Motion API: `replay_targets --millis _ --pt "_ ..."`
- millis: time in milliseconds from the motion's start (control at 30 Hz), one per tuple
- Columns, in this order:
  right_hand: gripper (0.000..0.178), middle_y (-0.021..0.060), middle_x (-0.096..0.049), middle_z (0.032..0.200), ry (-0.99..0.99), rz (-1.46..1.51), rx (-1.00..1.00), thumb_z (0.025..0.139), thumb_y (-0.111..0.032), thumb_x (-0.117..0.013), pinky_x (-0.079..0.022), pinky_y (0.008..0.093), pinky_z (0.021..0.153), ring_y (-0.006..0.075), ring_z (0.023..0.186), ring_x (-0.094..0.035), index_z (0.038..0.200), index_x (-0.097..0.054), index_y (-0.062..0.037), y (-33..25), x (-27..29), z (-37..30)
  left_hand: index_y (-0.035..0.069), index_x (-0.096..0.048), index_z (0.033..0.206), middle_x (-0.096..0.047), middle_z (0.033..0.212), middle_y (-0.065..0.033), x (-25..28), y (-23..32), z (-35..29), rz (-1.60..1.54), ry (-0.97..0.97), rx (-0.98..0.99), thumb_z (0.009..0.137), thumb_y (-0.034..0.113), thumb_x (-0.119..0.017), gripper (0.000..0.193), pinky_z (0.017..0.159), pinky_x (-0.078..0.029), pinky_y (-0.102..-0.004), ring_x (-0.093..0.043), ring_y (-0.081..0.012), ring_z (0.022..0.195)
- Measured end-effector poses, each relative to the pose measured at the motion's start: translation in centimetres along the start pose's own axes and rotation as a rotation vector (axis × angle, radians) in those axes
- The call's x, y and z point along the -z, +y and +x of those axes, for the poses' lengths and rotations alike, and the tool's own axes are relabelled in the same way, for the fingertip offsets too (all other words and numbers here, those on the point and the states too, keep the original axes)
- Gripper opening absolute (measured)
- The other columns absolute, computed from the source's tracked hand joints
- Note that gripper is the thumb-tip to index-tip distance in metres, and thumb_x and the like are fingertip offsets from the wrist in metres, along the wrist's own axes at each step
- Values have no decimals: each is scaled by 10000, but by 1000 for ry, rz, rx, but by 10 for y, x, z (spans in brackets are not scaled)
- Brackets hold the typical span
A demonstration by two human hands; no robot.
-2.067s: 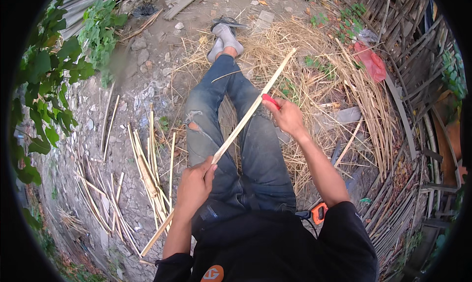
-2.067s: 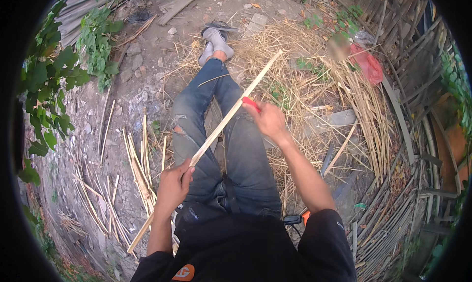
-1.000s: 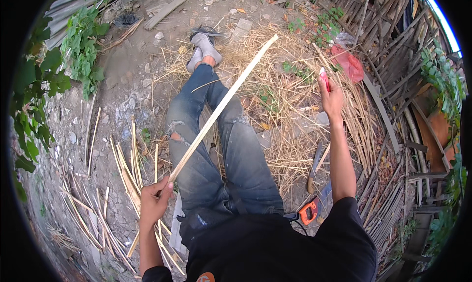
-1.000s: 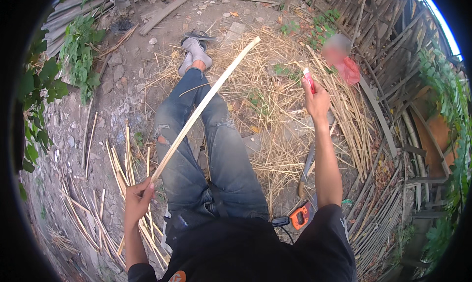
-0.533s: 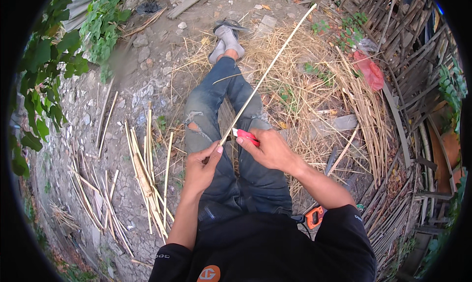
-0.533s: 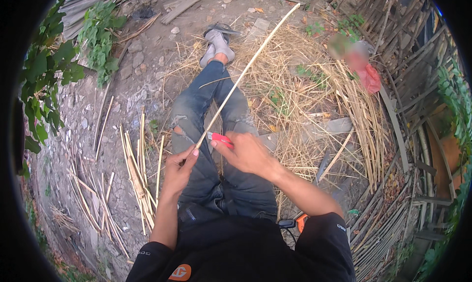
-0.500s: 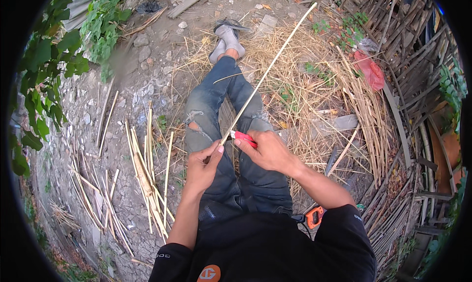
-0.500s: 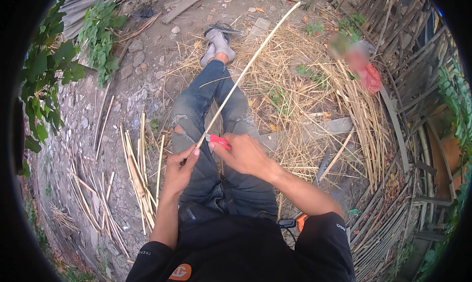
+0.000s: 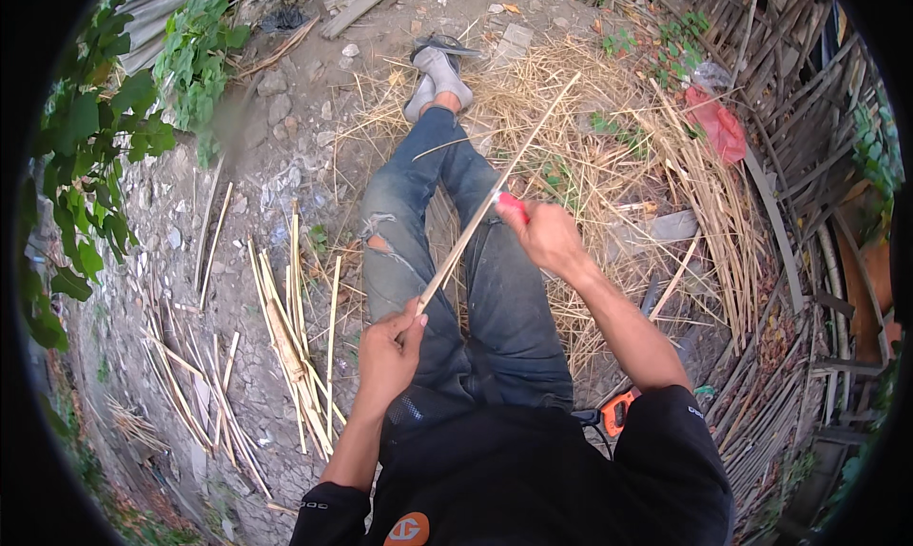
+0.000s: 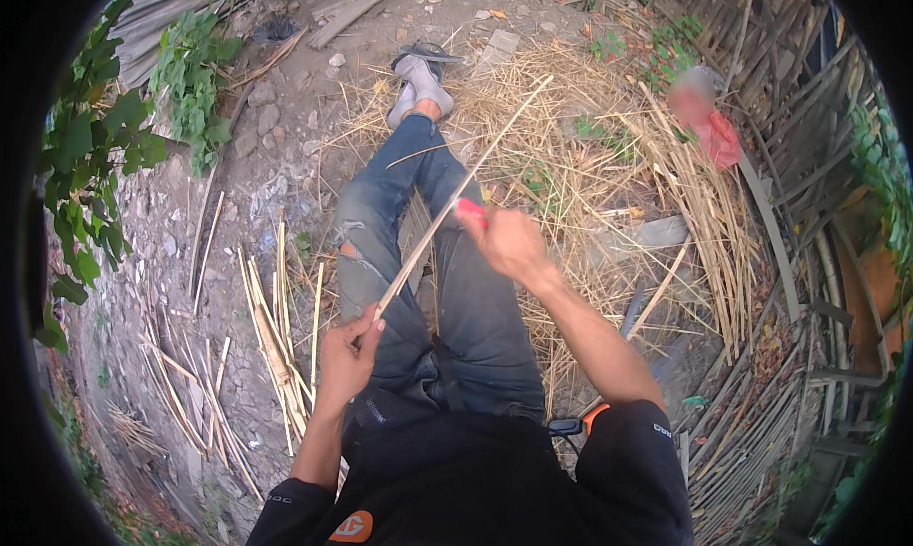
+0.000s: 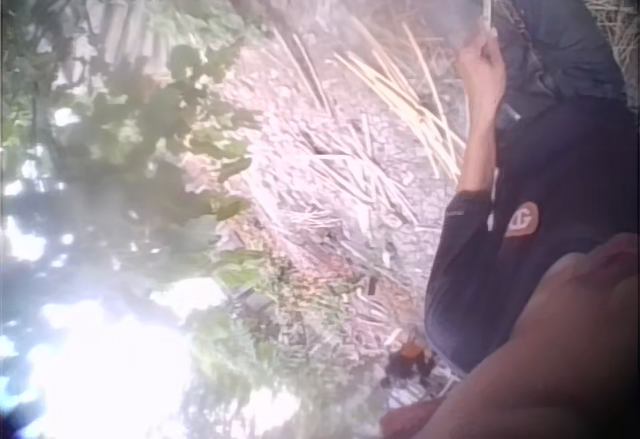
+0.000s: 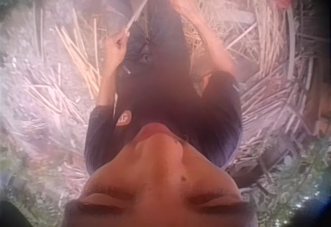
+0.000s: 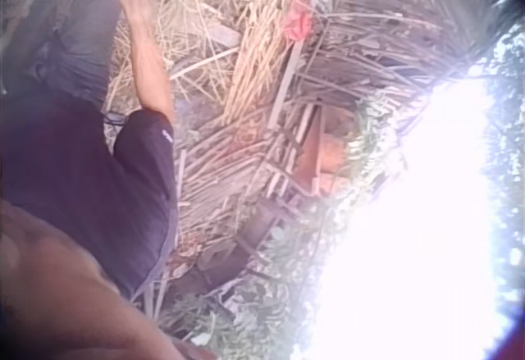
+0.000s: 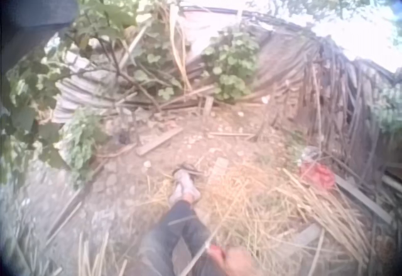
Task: The person sits on the ground and uses a knife to split a long bamboo stick into thin strips. They hold the bamboo with one hand and carefully shave off layers with the knife, creating thin strips that fall to the ground.
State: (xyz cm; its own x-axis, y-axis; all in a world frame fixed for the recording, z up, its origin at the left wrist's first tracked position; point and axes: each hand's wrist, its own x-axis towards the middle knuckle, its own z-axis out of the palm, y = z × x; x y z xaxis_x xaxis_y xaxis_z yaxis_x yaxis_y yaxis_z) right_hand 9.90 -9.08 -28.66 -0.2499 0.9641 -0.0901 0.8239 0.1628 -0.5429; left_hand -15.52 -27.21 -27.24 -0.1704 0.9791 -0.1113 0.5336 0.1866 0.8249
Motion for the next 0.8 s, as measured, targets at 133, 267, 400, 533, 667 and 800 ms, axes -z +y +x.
replay_targets --millis 133,267,400,533,667,800 --pt "776 298 -681 767 226 120 -397 1026 -658 -431 -523 536 777 475 795 -682 878 -705 53 132 49 38 -4 -733 1208 -541 646 -100 27 -8 -43 28 -137 -11 935 113 -729 297 532 -386 -317 -477 -153 531" --pt "758 307 -701 845 376 -159 -358 1006 -675 -449 -518 549 819 502 885 -685 924 -722 28 181 67 31 -14 -724 1217 -548 649 -101 47 -13 -56 6 -243 -43 938 103 -728 303 536 -396 -312 -493 -146 532" --pt "703 308 -709 887 406 -235 -308 999 -671 -466 -520 568 831 501 914 -684 968 -747 -27 175 74 32 -22 -713 1233 -559 681 -102 73 -1 -40 73 -284 -67 956 92 -706 300 547 -413 -309 -505 -147 558" --pt "677 281 -711 827 370 -304 -262 993 -680 -474 -538 558 767 476 847 -698 964 -763 -68 165 67 40 -23 -709 1241 -588 709 -105 97 -1 -21 131 -319 -83 971 102 -695 298 568 -439 -300 -528 -133 590" --pt "637 245 -689 697 480 -436 -186 993 -670 -489 -535 535 626 447 687 -695 966 -768 -97 167 65 50 -14 -708 1255 -607 710 -30 110 -20 -1 28 -405 38 1004 141 -684 295 573 -444 -292 -508 -100 594" --pt "616 217 -659 618 610 -414 -132 986 -653 -522 -520 514 558 415 601 -682 904 -744 -84 151 60 49 33 -723 1274 -533 668 30 118 -47 13 -274 -582 433 1039 204 -655 298 531 -379 -252 -424 -63 537"
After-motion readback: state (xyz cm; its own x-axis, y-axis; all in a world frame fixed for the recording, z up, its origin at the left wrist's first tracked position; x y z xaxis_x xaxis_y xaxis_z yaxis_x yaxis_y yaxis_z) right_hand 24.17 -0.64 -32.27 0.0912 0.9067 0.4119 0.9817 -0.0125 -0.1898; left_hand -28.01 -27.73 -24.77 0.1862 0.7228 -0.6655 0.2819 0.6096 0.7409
